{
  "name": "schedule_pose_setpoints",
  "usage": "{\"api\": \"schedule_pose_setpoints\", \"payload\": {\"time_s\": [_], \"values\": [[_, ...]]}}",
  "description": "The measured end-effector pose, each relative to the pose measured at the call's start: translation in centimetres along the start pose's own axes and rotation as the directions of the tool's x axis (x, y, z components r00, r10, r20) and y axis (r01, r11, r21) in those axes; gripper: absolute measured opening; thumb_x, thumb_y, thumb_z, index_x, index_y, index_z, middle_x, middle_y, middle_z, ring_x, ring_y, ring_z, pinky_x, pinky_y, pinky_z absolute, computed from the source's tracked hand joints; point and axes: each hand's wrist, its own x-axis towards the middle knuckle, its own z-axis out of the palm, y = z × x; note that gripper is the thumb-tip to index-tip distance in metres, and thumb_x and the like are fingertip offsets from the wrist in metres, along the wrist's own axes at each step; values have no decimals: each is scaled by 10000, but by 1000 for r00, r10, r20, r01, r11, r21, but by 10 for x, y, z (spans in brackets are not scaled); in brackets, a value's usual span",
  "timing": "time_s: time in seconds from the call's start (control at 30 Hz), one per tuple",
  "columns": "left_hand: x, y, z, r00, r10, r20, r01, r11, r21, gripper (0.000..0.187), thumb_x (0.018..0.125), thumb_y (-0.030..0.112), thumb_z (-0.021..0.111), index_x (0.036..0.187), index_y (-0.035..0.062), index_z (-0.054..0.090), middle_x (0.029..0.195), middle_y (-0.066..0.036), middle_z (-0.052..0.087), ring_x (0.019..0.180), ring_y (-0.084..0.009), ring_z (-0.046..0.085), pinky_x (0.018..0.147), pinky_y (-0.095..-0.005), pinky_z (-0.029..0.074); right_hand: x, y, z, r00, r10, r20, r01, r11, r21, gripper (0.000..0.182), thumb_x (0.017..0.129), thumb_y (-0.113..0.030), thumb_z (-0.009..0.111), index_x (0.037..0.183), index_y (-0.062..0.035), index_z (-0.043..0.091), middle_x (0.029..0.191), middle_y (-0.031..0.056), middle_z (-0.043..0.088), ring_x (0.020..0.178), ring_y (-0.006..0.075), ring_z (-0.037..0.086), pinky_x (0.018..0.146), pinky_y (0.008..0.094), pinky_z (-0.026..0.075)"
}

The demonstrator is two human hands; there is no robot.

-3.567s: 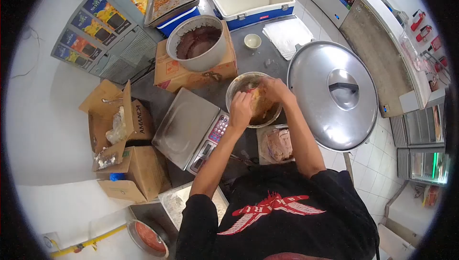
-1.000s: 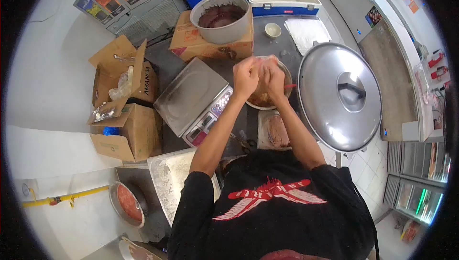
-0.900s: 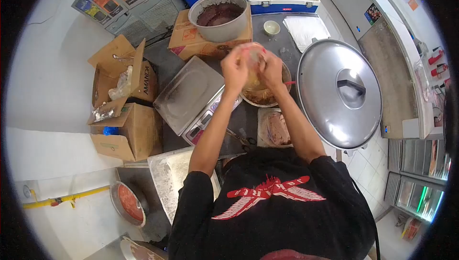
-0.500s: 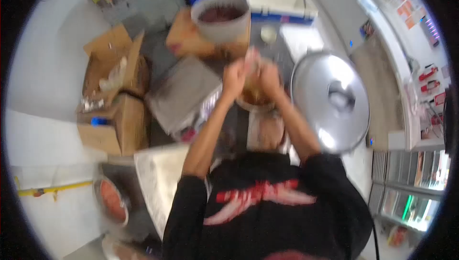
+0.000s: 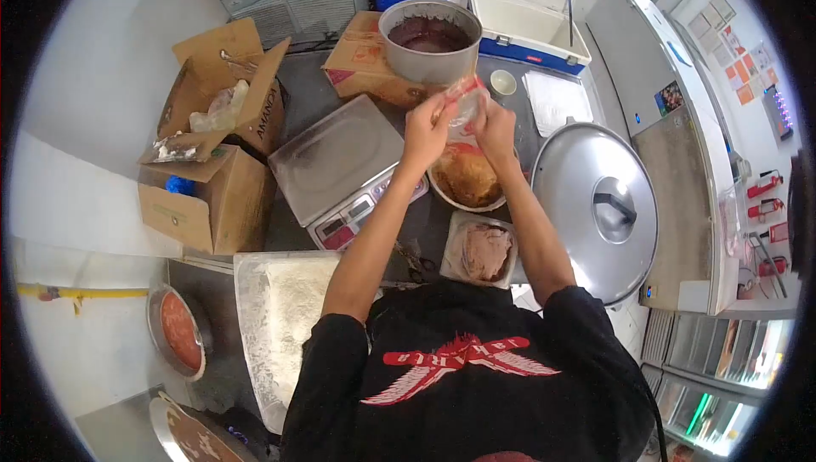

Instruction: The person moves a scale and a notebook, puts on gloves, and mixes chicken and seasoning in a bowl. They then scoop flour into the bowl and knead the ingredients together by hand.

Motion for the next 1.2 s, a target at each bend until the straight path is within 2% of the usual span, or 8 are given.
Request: {"api": "schedule_pose_setpoints", "payload": {"time_s": [0.5,0.63,0.67,0.73,0.77,0.93,1.13,1.2], "values": [[-19,62,-42,982,44,-185,-65,992,-109,261,956,203,646,1077,-25,681,984,-110,726,933,-204,671,846,-339,509,34,-54,-82,927,-343,150,360,927,-107,333,863,-282,731,973,26,668,926,203,665,871,369,629,765,419,494],[-60,112,-67,944,-200,-261,41,858,-511,453,1014,197,565,1433,44,481,1453,-83,514,1341,-154,461,1096,-298,385,4,21,-72,940,-270,207,286,957,-51,431,845,-265,769,1147,23,659,1093,177,691,990,331,651,885,417,503],[-67,122,-58,835,-198,-514,-110,854,-508,353,999,265,608,1285,58,614,1164,-35,669,988,-94,618,870,-280,502,6,14,-72,951,-146,272,172,982,-74,382,872,-238,743,1138,25,664,1103,179,696,1027,314,653,893,397,502],[-120,93,-81,815,-402,-417,308,910,-277,288,927,287,686,1092,53,661,986,-35,667,834,-103,563,723,-336,481,6,-35,-81,943,-65,326,126,978,-168,296,886,-157,698,1115,27,664,1084,182,695,1034,311,657,925,385,495],[-143,77,-73,766,-154,-624,223,974,33,259,868,262,726,971,37,652,889,-80,657,767,-186,594,688,-376,481,10,-32,-82,919,-213,332,232,973,-18,255,878,-122,692,1093,14,671,1069,184,695,1007,307,659,912,390,493],[-231,163,-71,642,53,-765,486,743,460,905,701,236,825,1466,47,379,1405,-197,398,1285,-455,358,1061,-516,320,11,-112,-96,656,-381,652,542,839,-55,311,748,32,615,1034,-60,694,1004,139,658,1020,342,598,970,436,421],[-276,231,-40,870,-101,-483,416,676,609,954,676,296,825,1498,131,369,1392,-162,423,1294,-414,353,1057,-563,284,-40,-209,-111,248,-537,806,605,736,304,402,629,62,613,983,-84,735,987,126,634,1077,344,546,1072,478,333],[-303,209,-22,852,-77,-518,398,738,545,588,725,222,773,1268,117,573,1188,-124,565,1184,-350,457,996,-520,327,-54,-228,-118,81,-520,850,589,713,381,406,643,36,649,1021,-86,729,1007,128,631,1083,361,540,1099,472,318]]}}
